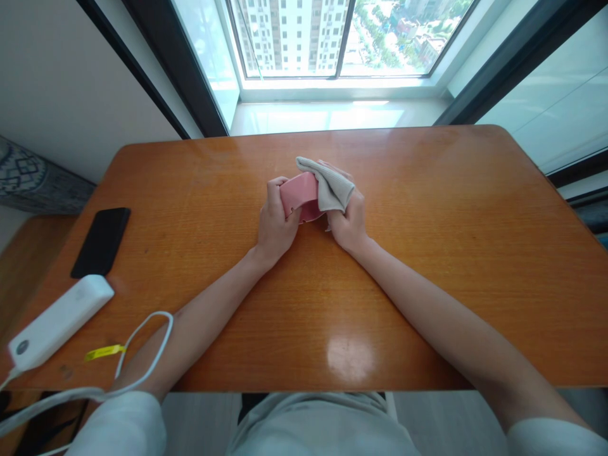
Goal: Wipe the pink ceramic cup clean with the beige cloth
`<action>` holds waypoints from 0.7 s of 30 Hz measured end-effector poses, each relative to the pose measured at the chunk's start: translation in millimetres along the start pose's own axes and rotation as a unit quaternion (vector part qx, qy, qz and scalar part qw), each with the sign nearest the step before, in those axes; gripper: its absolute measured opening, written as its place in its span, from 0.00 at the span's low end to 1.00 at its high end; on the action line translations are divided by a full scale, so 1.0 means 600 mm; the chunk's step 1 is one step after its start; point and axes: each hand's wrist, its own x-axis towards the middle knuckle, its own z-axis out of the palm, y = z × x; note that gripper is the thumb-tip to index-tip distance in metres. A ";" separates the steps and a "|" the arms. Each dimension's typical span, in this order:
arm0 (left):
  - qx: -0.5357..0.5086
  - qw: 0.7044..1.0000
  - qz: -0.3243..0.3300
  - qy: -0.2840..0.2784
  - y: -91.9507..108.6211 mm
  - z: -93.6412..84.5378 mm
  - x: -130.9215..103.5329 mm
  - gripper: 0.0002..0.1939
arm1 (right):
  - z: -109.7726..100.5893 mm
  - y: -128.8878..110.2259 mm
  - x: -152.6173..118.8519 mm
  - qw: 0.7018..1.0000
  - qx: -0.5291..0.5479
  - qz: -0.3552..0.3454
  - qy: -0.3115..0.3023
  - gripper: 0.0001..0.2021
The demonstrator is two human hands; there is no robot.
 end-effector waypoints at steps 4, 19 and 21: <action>-0.002 1.000 0.003 -0.027 0.006 -0.003 -0.001 0.28 | 0.000 -0.008 0.000 0.996 -0.048 -0.078 0.009 0.30; 0.017 0.997 -0.039 -0.064 0.025 -0.012 -0.007 0.19 | 0.012 -0.024 -0.016 0.975 -0.149 -0.163 -0.007 0.36; 0.015 0.997 -0.032 -0.062 0.026 -0.010 -0.007 0.21 | 0.006 -0.028 -0.014 0.981 -0.145 -0.127 -0.007 0.35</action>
